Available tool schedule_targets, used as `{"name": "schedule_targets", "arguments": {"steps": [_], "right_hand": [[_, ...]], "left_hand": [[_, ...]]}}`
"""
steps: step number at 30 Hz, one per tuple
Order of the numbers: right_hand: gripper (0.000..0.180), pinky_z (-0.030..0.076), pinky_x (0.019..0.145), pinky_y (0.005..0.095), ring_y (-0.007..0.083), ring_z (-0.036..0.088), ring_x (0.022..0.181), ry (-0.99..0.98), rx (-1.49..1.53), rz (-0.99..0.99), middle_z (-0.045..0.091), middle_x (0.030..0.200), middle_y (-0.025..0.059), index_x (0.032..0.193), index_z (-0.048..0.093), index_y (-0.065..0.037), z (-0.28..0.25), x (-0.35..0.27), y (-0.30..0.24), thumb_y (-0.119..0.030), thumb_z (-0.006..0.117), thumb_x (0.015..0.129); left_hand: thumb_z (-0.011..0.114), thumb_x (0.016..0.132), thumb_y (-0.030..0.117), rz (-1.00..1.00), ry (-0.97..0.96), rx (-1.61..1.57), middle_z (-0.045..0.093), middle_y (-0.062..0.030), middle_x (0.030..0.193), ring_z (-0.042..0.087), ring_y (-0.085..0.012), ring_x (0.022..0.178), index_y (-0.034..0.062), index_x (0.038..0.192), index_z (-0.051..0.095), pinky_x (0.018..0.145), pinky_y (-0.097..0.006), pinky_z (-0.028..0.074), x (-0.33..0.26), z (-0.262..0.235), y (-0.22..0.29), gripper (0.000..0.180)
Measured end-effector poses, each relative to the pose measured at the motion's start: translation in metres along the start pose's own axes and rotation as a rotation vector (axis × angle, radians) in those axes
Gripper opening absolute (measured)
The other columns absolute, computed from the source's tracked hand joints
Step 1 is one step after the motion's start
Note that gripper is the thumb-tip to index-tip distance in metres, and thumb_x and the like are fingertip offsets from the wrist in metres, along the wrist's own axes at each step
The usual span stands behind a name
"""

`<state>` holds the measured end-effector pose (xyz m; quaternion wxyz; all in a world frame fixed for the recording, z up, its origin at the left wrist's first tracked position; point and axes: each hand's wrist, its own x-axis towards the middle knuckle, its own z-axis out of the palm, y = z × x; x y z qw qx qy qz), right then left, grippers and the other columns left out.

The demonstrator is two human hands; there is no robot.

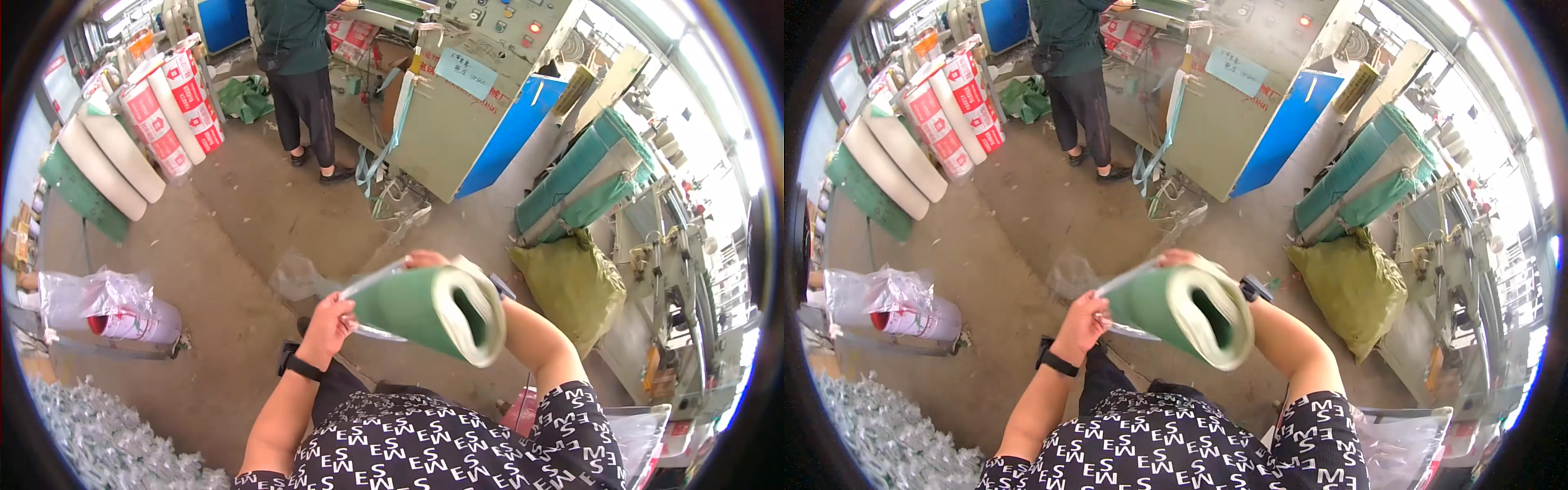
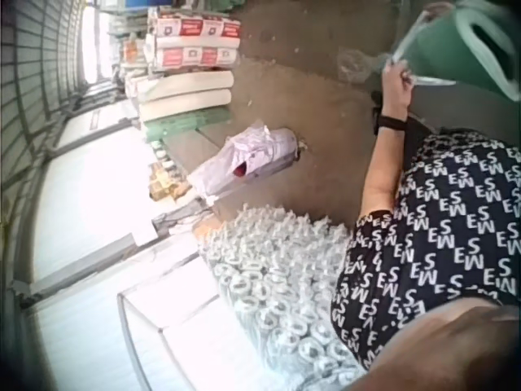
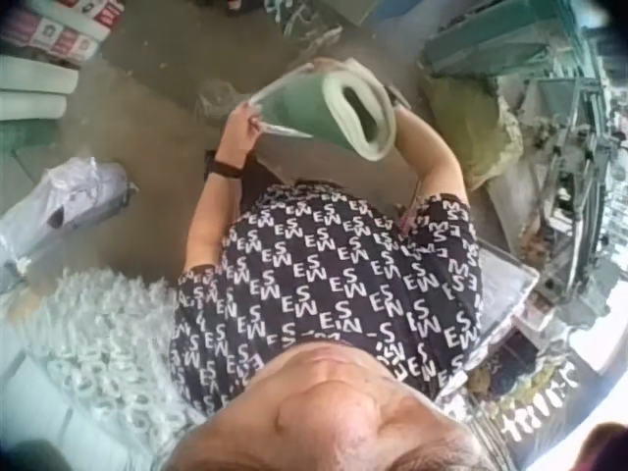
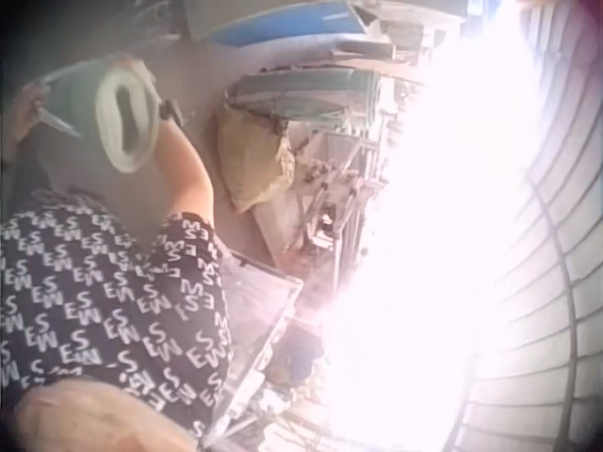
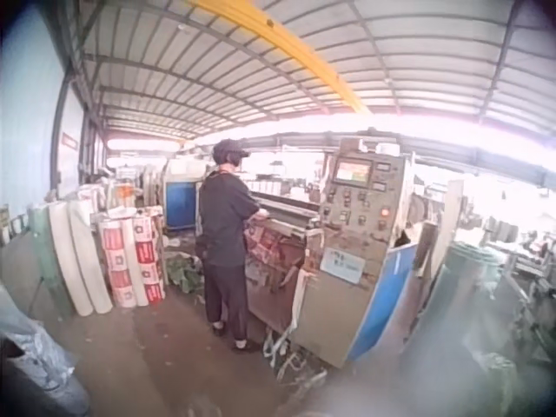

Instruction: Manually placing rolls of building or insulation material into plastic packaging bags and stacking them.

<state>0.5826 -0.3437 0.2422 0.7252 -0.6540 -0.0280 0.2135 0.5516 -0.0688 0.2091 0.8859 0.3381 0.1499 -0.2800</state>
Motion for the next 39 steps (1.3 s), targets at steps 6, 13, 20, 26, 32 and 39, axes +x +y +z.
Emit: {"name": "schedule_targets", "arguments": {"steps": [6,13,20,26,32,39], "right_hand": [[0.016,0.029,0.049,0.0189,0.0022,0.034,0.058,-0.363,0.238,0.014,0.041,0.071,-0.007,0.098,0.057,-0.004,0.07,-0.06,-0.185,-0.019,0.052,0.097],[0.019,0.025,0.049,0.0169,-0.0001,0.032,0.056,-0.369,0.091,-0.433,0.038,0.068,-0.0099,0.096,0.058,-0.003,0.144,-0.151,-0.319,-0.02,0.05,0.098],[0.024,0.037,0.056,0.0219,0.0057,0.046,0.063,-0.249,-0.682,-0.748,0.057,0.076,-0.0043,0.101,0.063,-0.007,0.142,-0.168,-0.328,-0.027,0.066,0.087],[0.012,0.049,0.073,0.037,0.0295,0.062,0.085,-0.016,-1.409,-0.826,0.064,0.086,0.0118,0.09,0.064,-0.007,0.131,-0.186,-0.282,-0.017,0.062,0.085],[0.026,0.049,0.067,0.0309,0.0214,0.062,0.072,0.139,-1.089,-0.719,0.062,0.075,0.0095,0.107,0.066,-0.006,0.153,-0.243,-0.322,-0.022,0.063,0.087],[0.102,0.023,0.114,0.0405,0.0295,0.027,0.14,-0.226,-0.568,-0.859,0.027,0.152,0.0152,0.15,0.016,-0.004,0.156,-0.193,-0.174,-0.032,0.08,0.076]], "left_hand": [[0.055,0.087,0.004,0.335,-0.187,0.071,0.044,0.0043,0.069,0.039,-0.0034,0.055,0.0078,0.091,0.05,0.049,-0.018,0.036,-0.146,0.107,0.083,0.008],[0.053,0.09,0.003,0.473,-0.337,0.145,0.042,0.0029,0.068,0.038,-0.004,0.054,0.006,0.097,0.05,0.046,-0.019,0.034,-0.283,0.197,0.151,0.008],[0.061,0.087,0.007,0.675,-0.079,0.876,0.051,0.0026,0.078,0.051,-0.0045,0.067,0.0047,0.102,0.053,0.051,-0.02,0.043,-0.318,0.202,0.17,0.018],[0.06,0.082,0.004,0.535,0.081,1.392,0.044,0.0039,0.075,0.047,-0.0017,0.062,0.0083,0.083,0.048,0.048,-0.019,0.047,-0.346,0.19,0.18,0.013],[0.061,0.084,0.011,0.868,-0.071,1.183,0.048,-0.0006,0.092,0.053,-0.0046,0.071,0.0056,0.094,0.048,0.056,-0.02,0.048,-0.393,0.189,0.221,0.018],[0.091,0.052,0.046,1.151,-0.299,0.817,0.03,-0.0186,0.147,0.034,-0.0319,0.134,-0.0044,0.148,0.014,0.114,-0.047,0.021,-0.285,0.034,0.095,0.133]]}}
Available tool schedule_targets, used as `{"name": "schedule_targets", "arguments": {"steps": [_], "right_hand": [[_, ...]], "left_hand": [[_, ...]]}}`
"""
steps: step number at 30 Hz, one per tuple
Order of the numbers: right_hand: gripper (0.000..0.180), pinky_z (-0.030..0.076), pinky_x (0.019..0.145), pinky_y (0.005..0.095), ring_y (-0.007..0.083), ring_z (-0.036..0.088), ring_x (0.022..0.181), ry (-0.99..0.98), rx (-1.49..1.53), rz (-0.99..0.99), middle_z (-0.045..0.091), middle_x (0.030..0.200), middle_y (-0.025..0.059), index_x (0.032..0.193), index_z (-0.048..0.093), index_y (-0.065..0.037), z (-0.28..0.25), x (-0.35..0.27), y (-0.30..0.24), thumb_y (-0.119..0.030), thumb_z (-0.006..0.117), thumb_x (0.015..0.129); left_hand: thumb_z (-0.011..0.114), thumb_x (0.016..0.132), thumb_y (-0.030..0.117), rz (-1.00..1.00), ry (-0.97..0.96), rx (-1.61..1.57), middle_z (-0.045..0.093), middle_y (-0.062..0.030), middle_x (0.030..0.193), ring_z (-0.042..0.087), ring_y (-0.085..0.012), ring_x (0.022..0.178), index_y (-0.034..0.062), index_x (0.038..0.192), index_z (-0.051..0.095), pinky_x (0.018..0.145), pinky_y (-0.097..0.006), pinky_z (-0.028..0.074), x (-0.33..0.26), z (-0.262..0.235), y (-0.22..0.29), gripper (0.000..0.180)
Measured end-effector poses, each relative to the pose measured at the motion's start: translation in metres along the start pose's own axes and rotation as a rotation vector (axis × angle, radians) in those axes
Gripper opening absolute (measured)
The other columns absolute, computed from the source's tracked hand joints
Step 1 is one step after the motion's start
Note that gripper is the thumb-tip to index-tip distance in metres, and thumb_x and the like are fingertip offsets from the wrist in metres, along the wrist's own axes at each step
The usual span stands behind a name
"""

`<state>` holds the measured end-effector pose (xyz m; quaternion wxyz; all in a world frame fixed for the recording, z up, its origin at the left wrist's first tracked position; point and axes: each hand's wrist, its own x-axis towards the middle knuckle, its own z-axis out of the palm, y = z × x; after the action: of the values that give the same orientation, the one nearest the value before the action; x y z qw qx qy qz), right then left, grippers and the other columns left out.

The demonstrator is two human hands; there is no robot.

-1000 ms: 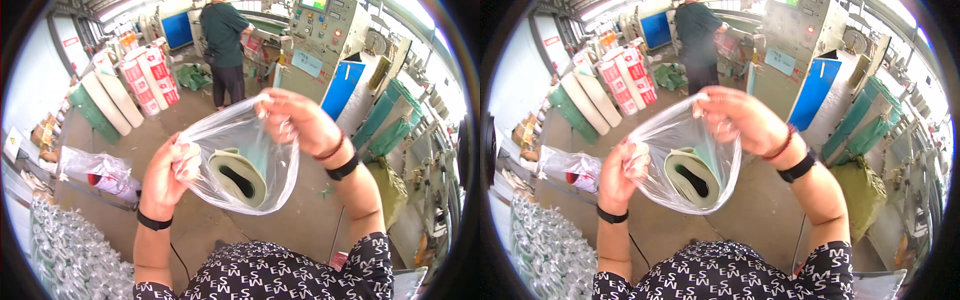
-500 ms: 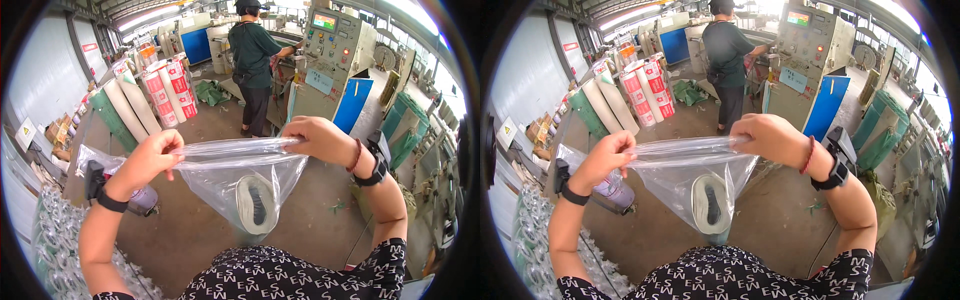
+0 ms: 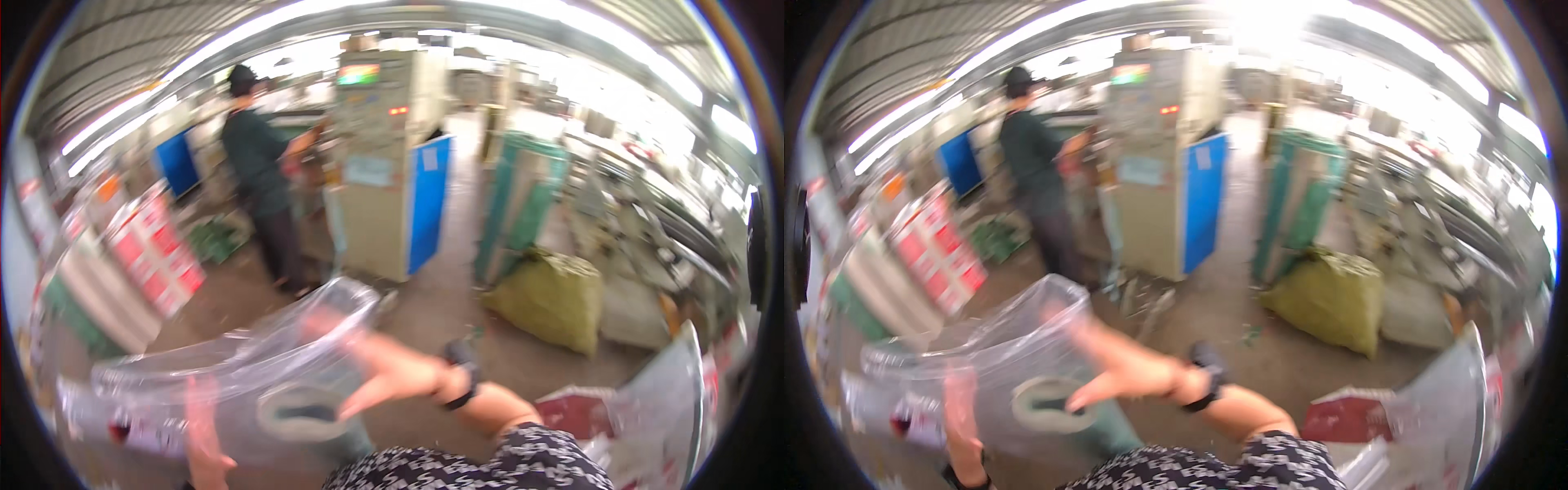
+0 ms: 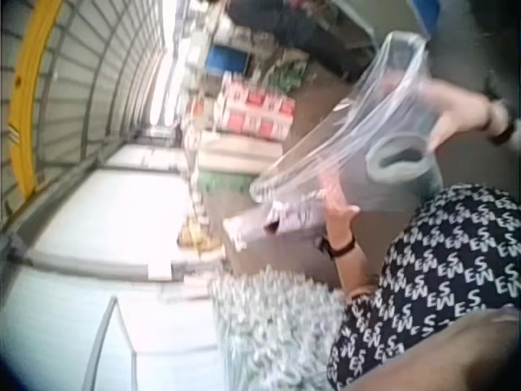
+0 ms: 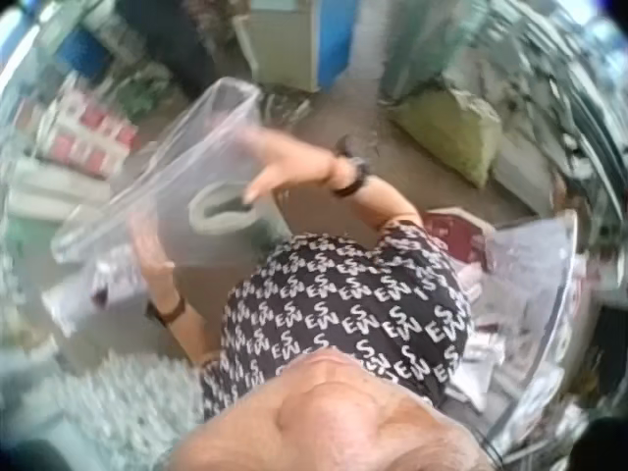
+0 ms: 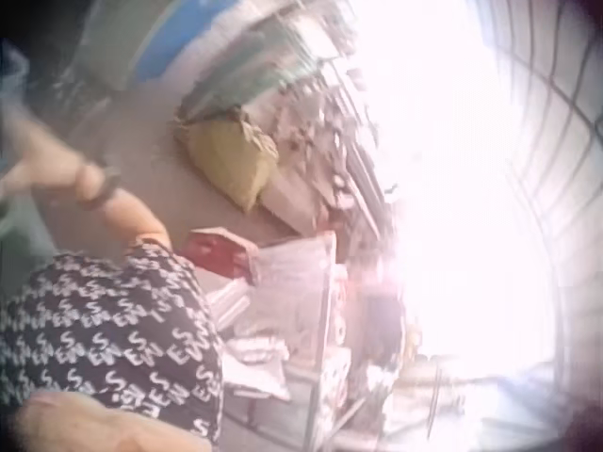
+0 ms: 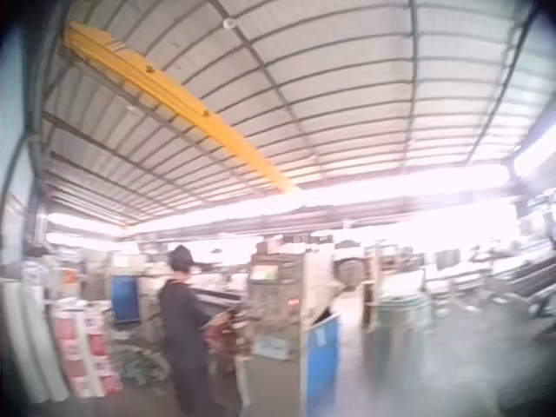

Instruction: Manually placing rolls of building or insulation material into plastic packaging bags and stacking them.

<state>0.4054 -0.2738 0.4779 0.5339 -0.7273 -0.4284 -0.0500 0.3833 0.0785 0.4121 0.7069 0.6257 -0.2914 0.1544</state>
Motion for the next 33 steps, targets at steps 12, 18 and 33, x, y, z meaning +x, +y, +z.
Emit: {"name": "schedule_targets", "arguments": {"steps": [12,18,33], "right_hand": [[0.021,0.039,0.085,0.0398,0.0293,0.052,0.097,0.408,-0.1,-0.395,0.057,0.103,0.0099,0.106,0.064,-0.005,0.053,0.078,-0.058,-0.014,0.061,0.088],[0.028,0.039,0.087,0.0383,0.0234,0.056,0.091,0.412,-0.808,-0.412,0.059,0.095,-0.0001,0.097,0.07,-0.018,0.026,0.106,-0.063,-0.02,0.068,0.069],[0.037,0.046,0.069,0.0278,0.014,0.057,0.071,-0.111,0.722,0.419,0.059,0.077,0.0039,0.097,0.057,-0.003,0.104,0.06,0.019,-0.04,0.056,0.095]], "left_hand": [[0.049,0.094,0.032,0.0,0.03,-0.176,0.055,-0.0127,0.122,0.056,-0.0242,0.109,-0.0004,0.126,0.049,0.09,-0.037,0.046,0.062,0.053,0.033,0.045],[0.045,0.1,0.021,-0.446,0.044,-0.554,0.049,-0.0083,0.134,0.046,-0.0183,0.124,0.0013,0.135,0.043,0.108,-0.037,0.033,0.072,0.097,0.037,0.041],[0.068,0.084,0.015,0.036,-0.39,0.177,0.061,-0.0083,0.104,0.062,-0.0177,0.081,0.0001,0.125,0.051,0.076,-0.03,0.049,0.121,0.091,0.08,0.047]]}}
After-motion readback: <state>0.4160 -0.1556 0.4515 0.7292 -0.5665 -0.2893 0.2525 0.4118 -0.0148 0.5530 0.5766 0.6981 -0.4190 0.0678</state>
